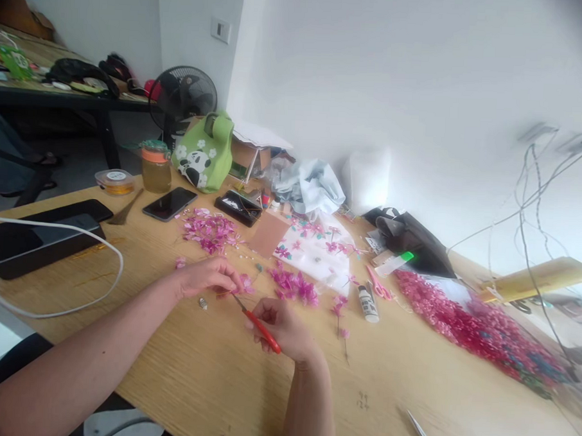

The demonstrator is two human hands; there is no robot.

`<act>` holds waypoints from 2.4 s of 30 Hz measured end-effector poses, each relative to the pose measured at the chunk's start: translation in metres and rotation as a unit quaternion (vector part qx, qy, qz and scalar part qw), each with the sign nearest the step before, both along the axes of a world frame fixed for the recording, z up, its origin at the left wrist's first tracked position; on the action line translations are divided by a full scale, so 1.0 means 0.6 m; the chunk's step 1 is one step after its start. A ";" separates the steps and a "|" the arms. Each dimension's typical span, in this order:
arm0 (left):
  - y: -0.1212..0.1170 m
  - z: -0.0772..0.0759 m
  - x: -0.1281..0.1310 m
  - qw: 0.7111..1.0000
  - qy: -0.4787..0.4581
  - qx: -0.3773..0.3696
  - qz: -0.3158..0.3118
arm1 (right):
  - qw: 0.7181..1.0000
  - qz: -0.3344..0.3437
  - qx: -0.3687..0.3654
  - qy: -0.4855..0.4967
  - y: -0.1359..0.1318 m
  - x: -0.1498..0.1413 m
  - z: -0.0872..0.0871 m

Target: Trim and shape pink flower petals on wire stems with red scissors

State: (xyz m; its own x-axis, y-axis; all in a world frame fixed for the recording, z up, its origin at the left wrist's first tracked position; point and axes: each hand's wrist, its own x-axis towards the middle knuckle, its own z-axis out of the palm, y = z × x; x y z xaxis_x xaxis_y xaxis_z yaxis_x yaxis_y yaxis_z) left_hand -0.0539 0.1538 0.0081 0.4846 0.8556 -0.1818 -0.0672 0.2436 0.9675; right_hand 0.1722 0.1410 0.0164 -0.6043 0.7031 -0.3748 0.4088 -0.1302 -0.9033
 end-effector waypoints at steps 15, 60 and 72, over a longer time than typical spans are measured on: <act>-0.005 0.008 0.002 1.000 0.010 0.000 0.003 | 1.000 0.001 0.000 -0.007 0.000 0.000 -0.002; 0.000 -0.004 0.004 1.000 -0.009 0.015 0.008 | 0.999 -0.019 0.025 -0.028 -0.002 0.000 0.002; -0.001 0.000 0.002 1.000 -0.014 0.017 0.014 | 0.999 -0.027 0.007 -0.021 -0.002 -0.004 0.003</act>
